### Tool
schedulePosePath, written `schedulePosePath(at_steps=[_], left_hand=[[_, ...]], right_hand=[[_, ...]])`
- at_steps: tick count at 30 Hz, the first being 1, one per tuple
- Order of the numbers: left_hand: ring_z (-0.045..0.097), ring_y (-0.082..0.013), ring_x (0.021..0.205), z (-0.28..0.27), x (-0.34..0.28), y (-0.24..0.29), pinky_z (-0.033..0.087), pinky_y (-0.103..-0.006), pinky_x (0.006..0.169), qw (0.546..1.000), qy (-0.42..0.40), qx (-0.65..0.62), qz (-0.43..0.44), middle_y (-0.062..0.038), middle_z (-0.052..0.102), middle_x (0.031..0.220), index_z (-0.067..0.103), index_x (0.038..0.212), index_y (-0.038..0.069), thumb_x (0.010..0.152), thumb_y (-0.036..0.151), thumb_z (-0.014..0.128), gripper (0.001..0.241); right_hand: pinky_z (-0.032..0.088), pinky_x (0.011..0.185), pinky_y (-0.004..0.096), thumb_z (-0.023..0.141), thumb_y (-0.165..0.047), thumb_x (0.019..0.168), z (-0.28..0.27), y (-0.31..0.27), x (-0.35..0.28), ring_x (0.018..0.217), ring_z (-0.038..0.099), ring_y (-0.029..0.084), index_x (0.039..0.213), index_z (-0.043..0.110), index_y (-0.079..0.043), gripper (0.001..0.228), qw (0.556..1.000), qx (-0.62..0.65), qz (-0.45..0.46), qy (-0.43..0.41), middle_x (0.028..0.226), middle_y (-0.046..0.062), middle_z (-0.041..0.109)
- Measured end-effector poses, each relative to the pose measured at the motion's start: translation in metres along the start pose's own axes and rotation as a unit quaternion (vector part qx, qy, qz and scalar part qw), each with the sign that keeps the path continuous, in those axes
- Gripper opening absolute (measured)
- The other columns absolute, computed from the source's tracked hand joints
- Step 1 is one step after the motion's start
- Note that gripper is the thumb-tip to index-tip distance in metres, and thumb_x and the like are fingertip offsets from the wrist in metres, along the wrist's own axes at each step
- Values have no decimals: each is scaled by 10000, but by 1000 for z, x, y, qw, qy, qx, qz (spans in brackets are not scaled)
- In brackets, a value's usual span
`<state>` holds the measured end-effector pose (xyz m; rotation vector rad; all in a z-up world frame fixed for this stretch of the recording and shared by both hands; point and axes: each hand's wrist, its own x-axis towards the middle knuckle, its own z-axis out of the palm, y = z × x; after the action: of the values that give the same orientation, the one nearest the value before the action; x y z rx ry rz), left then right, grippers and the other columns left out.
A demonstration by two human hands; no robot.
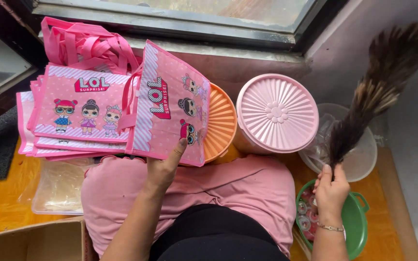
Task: A person is manually portioning cheese curls from a large container into small plastic bags, sealing them, and then placing the small bags into pink gift bags.
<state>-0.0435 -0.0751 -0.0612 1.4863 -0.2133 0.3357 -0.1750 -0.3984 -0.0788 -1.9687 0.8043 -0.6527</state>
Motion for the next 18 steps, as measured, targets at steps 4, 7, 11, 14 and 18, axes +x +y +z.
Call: schedulePosePath(at_steps=[4, 7, 11, 14, 18], left_hand=[[527, -195, 1018, 3, 3, 14, 405, -324, 945, 998, 22, -23, -51, -116, 553, 1085, 522, 1040, 3, 694, 98, 669, 388], [542, -197, 1001, 4, 5, 19, 426, -321, 926, 997, 38, -31, -56, -110, 566, 1064, 541, 1015, 4, 722, 107, 647, 328], [517, -200, 1040, 6, 6, 9, 399, -329, 958, 998, 45, -40, -35, -126, 538, 1115, 532, 1047, -8, 769, 98, 603, 306], [399, -222, 1174, 10, 13, 17, 296, -324, 1019, 988, 91, -85, -90, -113, 441, 1226, 425, 1164, 7, 830, 191, 499, 388], [401, -225, 1171, 6, 19, 25, 301, -318, 1012, 983, 94, -94, -126, -103, 456, 1203, 412, 1179, 26, 819, 257, 491, 435]], right_hand=[[376, 822, 441, 411, -213, 854, -4, 22, 11, 964, 503, 417, 1245, 413, -113, 404, 951, -295, -6, -90, 1072, 245, 543], [379, 839, 469, 362, -346, 806, 7, 27, 8, 1015, 486, 439, 1306, 316, -269, 508, 854, -431, 145, -251, 1114, 237, 523], [392, 832, 472, 340, -352, 803, 14, 34, 9, 1034, 488, 423, 1367, 196, -167, 611, 829, -453, 155, -290, 1126, 264, 512], [399, 840, 470, 327, -385, 796, 12, 19, 8, 1049, 496, 410, 1357, 215, -212, 598, 810, -470, 167, -307, 1144, 244, 519], [387, 897, 450, 364, -437, 799, 1, 32, 20, 1101, 479, 379, 1351, 243, -143, 637, 787, -512, 140, -313, 1196, 229, 493]])
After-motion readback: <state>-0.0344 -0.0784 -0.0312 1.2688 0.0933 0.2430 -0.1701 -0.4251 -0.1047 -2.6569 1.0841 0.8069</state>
